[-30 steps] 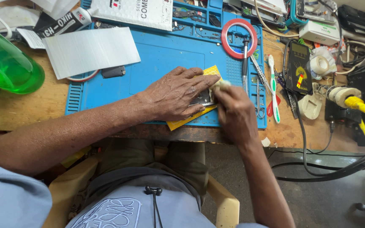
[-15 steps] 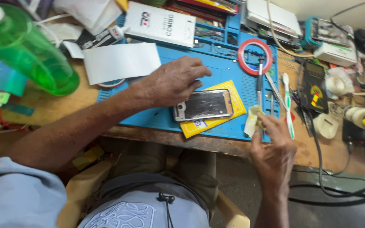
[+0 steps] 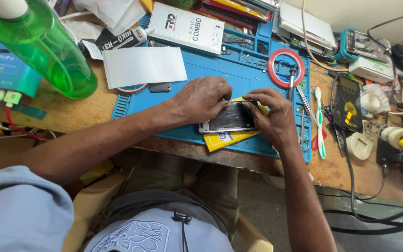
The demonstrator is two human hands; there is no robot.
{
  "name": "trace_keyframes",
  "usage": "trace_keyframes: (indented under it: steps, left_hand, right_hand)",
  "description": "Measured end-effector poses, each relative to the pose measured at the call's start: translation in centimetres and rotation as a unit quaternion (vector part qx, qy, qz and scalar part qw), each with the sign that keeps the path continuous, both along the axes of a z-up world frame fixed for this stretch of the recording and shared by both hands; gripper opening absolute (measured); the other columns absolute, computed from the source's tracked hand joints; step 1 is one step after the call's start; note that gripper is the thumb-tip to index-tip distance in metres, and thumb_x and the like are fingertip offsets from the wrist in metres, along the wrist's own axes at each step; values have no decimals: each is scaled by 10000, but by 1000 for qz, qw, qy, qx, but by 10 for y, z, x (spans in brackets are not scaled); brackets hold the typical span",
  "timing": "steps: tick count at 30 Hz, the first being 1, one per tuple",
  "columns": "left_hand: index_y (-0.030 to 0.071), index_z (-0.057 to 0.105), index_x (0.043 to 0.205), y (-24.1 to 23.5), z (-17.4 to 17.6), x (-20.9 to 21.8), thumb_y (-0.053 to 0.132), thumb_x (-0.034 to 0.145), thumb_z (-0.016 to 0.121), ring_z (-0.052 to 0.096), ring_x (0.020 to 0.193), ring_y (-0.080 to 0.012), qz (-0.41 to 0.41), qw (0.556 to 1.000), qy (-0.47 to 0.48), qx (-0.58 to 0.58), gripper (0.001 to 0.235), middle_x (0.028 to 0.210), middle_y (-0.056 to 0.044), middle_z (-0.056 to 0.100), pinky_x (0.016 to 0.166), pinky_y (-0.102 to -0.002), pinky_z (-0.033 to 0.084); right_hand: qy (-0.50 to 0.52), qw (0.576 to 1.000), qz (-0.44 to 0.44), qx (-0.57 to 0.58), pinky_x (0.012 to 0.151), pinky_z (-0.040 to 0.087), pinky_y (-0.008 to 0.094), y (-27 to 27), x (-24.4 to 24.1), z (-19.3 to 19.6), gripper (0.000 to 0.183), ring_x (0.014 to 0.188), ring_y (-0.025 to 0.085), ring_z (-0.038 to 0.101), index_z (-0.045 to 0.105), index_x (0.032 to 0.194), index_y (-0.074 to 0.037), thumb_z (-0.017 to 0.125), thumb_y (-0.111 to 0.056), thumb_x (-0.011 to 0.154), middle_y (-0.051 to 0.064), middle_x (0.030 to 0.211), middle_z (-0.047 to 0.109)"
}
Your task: The person scrapes adhesive residue from the back of a smartphone using a metal tool, wipes the surface with a cloth, and applies glue from a tube along the phone's edge.
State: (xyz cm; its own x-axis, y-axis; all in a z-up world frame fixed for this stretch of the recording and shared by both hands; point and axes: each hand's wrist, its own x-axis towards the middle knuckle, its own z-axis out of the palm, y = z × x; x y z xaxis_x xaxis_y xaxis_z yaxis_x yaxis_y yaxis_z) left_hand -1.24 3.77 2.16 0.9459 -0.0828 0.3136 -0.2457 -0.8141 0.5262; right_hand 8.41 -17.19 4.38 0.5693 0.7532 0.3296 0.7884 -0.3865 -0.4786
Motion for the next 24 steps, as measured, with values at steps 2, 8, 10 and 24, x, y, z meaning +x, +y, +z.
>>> trace_keyframes:
  steps: [2,8,10,24]
  left_hand:
    - [57,701,972,0,-6,3,199,934,681,673,910,-354,4,1000,-12,-3,148,966,-144,671,771,-487,542]
    - [54,681,941,0,-10,7,175,937,657,689,882,-317,10,1000,-6,-28,124,918,-116,667,766,-469,557]
    - [46,677,949,-1,-9,6,165,933,672,678,890,-325,-3,999,-19,-28,120,906,-117,654,760,-476,549]
    - [63,697,992,-2,-9,2,139,925,700,641,903,-281,-50,996,-19,-67,101,915,-80,638,774,-433,542]
  right_hand:
    - [45,999,8,1,821,562,342,3,9,-6,156,968,207,718,796,1056,-82,785,-119,905,70,1072,746]
    - [66,998,20,-4,753,545,326,8,15,-6,116,847,196,683,787,997,-58,784,-96,888,75,970,712]
    - [89,995,-6,-37,705,526,332,7,12,-3,114,786,197,668,788,990,-57,790,-113,891,76,921,700]
    - [133,989,-52,-36,636,525,297,-2,-5,-9,114,718,137,664,781,963,-41,792,-115,878,55,857,694]
